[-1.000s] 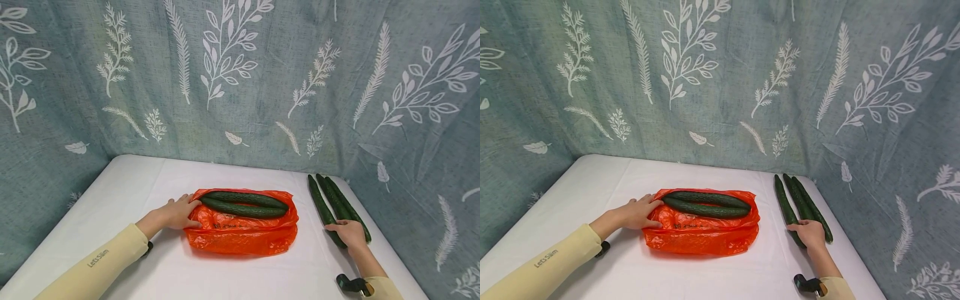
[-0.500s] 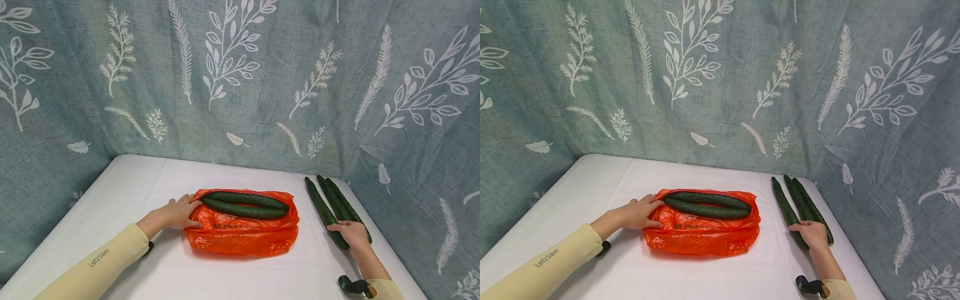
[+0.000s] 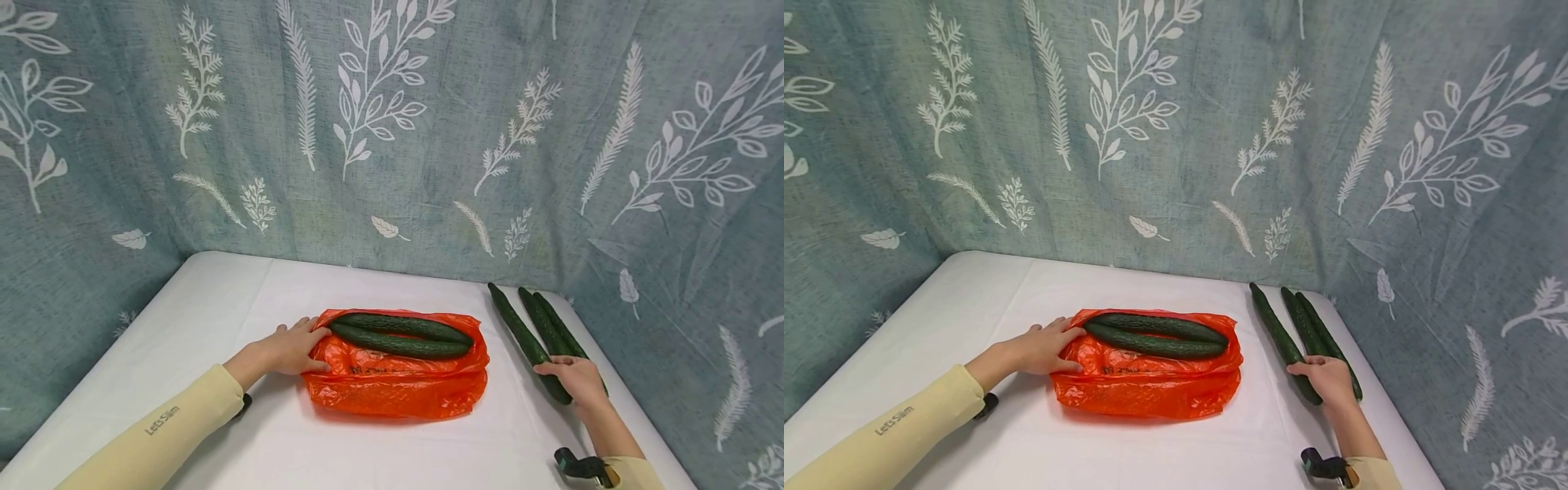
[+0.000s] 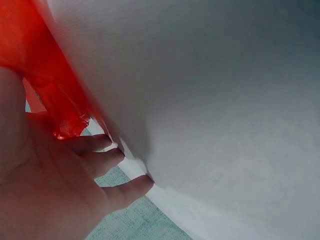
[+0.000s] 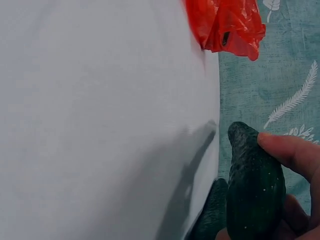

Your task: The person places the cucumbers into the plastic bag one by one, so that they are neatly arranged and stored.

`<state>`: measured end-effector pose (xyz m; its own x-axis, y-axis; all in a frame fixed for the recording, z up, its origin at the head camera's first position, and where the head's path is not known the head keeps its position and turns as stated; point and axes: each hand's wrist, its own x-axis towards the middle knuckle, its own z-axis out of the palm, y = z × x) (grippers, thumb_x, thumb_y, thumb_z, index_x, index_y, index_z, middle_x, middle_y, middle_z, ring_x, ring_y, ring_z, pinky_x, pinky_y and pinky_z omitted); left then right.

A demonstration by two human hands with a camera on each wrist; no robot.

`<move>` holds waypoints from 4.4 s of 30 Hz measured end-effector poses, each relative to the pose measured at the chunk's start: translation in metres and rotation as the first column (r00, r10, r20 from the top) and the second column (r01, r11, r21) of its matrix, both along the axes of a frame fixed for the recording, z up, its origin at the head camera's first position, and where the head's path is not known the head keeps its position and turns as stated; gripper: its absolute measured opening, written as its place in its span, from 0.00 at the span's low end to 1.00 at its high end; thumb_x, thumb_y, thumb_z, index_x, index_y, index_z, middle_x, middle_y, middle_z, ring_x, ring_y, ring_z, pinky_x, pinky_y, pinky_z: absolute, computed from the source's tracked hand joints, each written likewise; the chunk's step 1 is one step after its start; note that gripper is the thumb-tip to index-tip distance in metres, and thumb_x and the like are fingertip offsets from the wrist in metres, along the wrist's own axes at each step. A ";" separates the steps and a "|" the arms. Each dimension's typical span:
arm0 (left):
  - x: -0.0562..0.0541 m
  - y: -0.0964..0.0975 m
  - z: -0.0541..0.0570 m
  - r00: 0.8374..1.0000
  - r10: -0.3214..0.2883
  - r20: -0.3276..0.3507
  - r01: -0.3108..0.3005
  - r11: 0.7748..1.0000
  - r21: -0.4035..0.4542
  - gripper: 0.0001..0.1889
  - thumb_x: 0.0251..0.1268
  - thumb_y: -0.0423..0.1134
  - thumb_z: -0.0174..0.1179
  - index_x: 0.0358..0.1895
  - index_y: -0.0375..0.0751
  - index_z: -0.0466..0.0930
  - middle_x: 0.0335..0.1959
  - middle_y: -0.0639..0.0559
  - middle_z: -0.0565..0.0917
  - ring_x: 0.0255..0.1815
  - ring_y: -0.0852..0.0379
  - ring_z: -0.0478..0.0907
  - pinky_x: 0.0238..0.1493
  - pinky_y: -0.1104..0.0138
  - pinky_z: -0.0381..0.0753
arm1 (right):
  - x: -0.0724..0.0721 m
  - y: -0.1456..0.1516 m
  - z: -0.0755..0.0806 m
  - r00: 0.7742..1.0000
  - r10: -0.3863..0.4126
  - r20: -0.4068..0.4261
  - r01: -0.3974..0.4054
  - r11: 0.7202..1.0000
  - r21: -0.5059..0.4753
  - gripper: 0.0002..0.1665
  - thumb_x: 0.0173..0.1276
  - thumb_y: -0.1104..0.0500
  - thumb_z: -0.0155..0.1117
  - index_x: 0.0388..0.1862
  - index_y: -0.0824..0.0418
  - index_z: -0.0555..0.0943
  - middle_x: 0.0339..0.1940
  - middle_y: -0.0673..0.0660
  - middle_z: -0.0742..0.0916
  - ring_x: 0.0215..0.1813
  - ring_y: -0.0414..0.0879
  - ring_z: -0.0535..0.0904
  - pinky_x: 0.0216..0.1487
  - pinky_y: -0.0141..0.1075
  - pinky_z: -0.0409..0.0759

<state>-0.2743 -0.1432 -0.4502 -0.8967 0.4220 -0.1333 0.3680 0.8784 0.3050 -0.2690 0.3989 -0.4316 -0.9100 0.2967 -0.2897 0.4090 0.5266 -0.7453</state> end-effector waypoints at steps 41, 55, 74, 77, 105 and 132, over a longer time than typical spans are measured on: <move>-0.001 0.000 -0.001 0.997 0.023 -0.079 -0.023 1.000 0.003 0.43 0.56 0.63 0.70 0.70 0.41 0.72 0.72 0.34 0.68 0.71 0.38 0.68 0.63 0.36 0.70 | 0.004 -0.051 0.062 0.881 0.460 -0.114 -0.440 0.883 0.161 0.36 0.59 0.53 0.76 0.63 0.67 0.78 0.61 0.68 0.81 0.70 0.64 0.68 0.63 0.60 0.73; -0.001 -0.001 -0.002 0.996 0.037 -0.081 -0.038 0.999 -0.016 0.44 0.55 0.66 0.69 0.71 0.45 0.72 0.73 0.36 0.67 0.71 0.39 0.69 0.63 0.36 0.68 | -0.006 -0.071 0.071 0.809 0.579 -0.099 -0.573 0.815 0.082 0.28 0.57 0.58 0.76 0.56 0.65 0.82 0.21 0.49 0.64 0.45 0.49 0.74 0.44 0.40 0.73; -0.003 -0.002 -0.001 0.999 0.033 -0.044 -0.034 0.999 -0.031 0.44 0.57 0.66 0.68 0.73 0.47 0.70 0.76 0.39 0.64 0.73 0.40 0.66 0.65 0.36 0.65 | -0.024 -0.107 0.073 0.604 0.792 -0.087 -0.789 0.610 0.076 0.15 0.58 0.60 0.75 0.32 0.68 0.78 0.16 0.50 0.67 0.54 0.53 0.79 0.57 0.49 0.80; -0.003 -0.003 -0.001 0.998 0.032 -0.055 -0.033 0.999 -0.023 0.43 0.56 0.66 0.68 0.72 0.47 0.70 0.75 0.38 0.65 0.71 0.40 0.69 0.64 0.35 0.66 | -0.028 -0.114 0.070 0.574 0.814 -0.088 -0.811 0.580 0.073 0.25 0.58 0.60 0.76 0.20 0.63 0.65 0.16 0.54 0.74 0.61 0.54 0.80 0.60 0.52 0.80; 0.000 -0.004 0.003 1.000 0.017 -0.021 -0.017 1.000 -0.015 0.44 0.60 0.64 0.67 0.75 0.45 0.67 0.76 0.33 0.61 0.71 0.36 0.69 0.66 0.33 0.63 | -0.054 -0.148 0.046 0.473 0.881 0.011 -0.877 0.470 0.095 0.08 0.56 0.62 0.77 0.33 0.55 0.85 0.11 0.49 0.65 0.19 0.41 0.62 0.49 0.44 0.80; -0.001 -0.006 0.001 1.000 0.003 -0.021 -0.003 1.000 -0.017 0.42 0.62 0.63 0.65 0.75 0.45 0.66 0.77 0.33 0.61 0.72 0.36 0.68 0.66 0.34 0.63 | -0.038 -0.152 0.029 0.496 0.859 0.125 -0.829 0.425 0.364 0.20 0.59 0.61 0.77 0.51 0.62 0.86 0.19 0.50 0.75 0.23 0.41 0.66 0.28 0.33 0.69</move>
<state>-0.2751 -0.1489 -0.4489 -0.9007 0.4171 -0.1220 0.3715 0.8846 0.2819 -0.3075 0.2469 -0.4030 -0.7724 -0.5734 -0.2732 -0.4270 0.7871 -0.4451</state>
